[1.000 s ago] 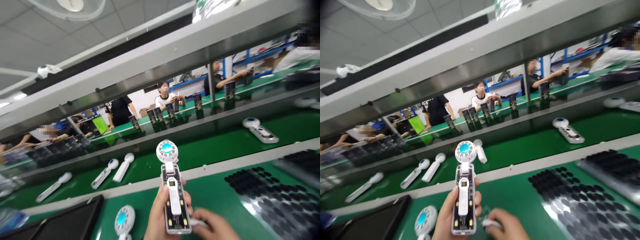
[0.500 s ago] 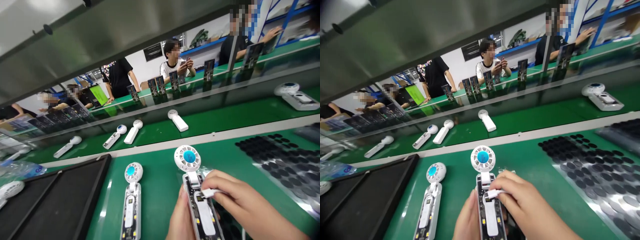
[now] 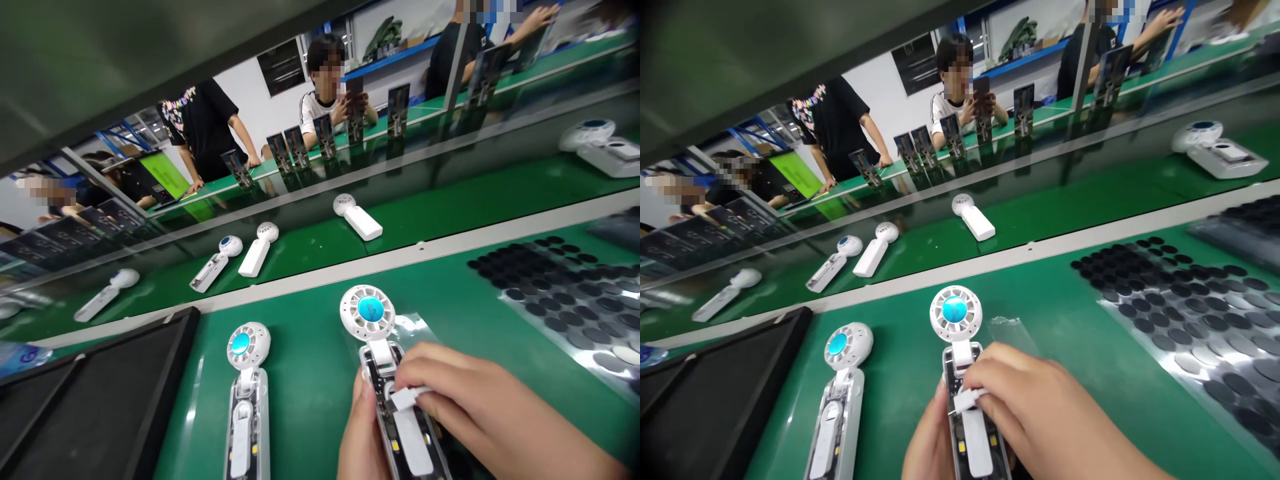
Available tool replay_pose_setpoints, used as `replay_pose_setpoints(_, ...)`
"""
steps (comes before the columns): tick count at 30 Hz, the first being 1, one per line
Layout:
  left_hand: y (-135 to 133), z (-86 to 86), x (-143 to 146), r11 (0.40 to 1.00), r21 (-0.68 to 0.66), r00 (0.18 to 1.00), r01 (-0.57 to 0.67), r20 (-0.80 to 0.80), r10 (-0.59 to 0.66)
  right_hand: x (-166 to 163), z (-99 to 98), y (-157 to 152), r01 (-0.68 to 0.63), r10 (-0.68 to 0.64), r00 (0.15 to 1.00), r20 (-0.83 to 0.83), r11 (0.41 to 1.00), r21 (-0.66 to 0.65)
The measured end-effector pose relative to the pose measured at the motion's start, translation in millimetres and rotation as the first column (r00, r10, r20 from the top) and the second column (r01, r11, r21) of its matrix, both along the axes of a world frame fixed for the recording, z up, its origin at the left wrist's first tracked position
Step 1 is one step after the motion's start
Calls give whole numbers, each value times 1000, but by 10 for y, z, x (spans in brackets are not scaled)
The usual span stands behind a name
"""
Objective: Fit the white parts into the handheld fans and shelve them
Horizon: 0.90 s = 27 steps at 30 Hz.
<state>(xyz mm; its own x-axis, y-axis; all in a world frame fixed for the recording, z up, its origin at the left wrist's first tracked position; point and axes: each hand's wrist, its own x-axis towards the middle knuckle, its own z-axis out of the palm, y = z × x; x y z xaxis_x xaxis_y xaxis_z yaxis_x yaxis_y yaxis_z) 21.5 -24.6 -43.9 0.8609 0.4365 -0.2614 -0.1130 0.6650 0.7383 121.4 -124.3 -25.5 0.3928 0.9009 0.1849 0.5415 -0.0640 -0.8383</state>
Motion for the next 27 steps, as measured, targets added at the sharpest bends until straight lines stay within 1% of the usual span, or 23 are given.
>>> replay_pose_setpoints(5, -10, 19, 3, 999, -25, 1000, 30, -7, -30, -21, -22, -2, 6, -5, 997, 80, 1000, -18)
replay_pose_setpoints(9, -1, -3, 6, 1000, -16, 1000, 1, -7, -2, -25, -10, 24, -8, 7, 998, 65, 1000, 7)
replay_pose_setpoints(11, 27, -39, 17, 1000, 1, 1000, -25, -11, 25, -26, 13, 34, -16, 14, 995, 98, 1000, 19)
replay_pose_setpoints(14, 100, -130, 57, 999, 31, 999, -45, -22, 45, -30, 42, 36, -14, 6, 980, 196, 999, 40)
replay_pose_setpoints(17, 175, -239, 106, 998, 59, 999, -29, -41, 31, -35, 36, 31, -10, -6, 970, 244, 998, 64)
replay_pose_setpoints(20, 208, -318, 129, 996, 90, 998, -9, -59, 14, -40, 2, 33, -28, 13, 966, 259, 998, 55)
replay_pose_setpoints(27, 163, -358, 64, 993, 120, 996, -4, -84, 14, -42, -52, 41, -67, 65, 964, 258, 998, 2)
